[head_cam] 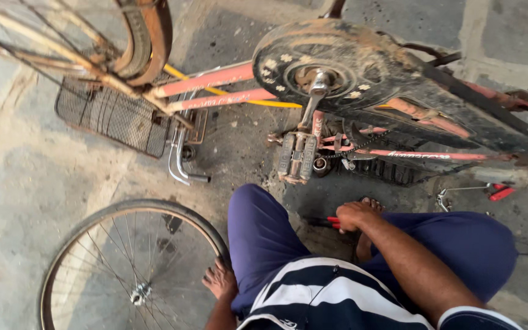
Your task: The person uses a hammer to tap the bicycle crankset, then uses pliers and a screwdriver to adjust the chain and crankset area. The person works on the bicycle while squatting and sitting on the floor.
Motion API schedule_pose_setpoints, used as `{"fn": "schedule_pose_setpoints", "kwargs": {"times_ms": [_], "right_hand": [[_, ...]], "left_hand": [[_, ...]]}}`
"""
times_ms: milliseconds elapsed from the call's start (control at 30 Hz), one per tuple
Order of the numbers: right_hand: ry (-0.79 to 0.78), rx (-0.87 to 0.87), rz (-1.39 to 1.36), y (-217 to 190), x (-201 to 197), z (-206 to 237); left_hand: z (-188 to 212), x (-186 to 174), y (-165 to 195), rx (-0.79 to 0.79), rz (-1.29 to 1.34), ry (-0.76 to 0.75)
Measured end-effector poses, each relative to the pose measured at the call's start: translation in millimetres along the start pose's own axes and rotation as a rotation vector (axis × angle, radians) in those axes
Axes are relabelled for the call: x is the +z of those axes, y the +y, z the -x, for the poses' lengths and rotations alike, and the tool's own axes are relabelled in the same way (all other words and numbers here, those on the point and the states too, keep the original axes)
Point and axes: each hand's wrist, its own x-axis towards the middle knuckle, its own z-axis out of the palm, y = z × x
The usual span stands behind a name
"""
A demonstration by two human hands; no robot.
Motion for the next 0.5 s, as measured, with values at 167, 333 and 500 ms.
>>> {"fn": "schedule_pose_setpoints", "kwargs": {"times_ms": [167,333,500], "right_hand": [[-0.046,0.075,-0.007,-5.7,5.5,-3.6],[0.109,-0.105,-0.016,-17.5,3.5,-37.9],[0.181,-0.149,-0.159,-38.2,3.1,-48.3]], "left_hand": [[-5.4,-21.4,-5.7,-0.078,-0.054,-0.246],[-44.6,-55.6,-46.3,-0.150,-0.124,-0.060],[-116.6,-128.0,-107.7,-0.271,0.014,-0.026]]}}
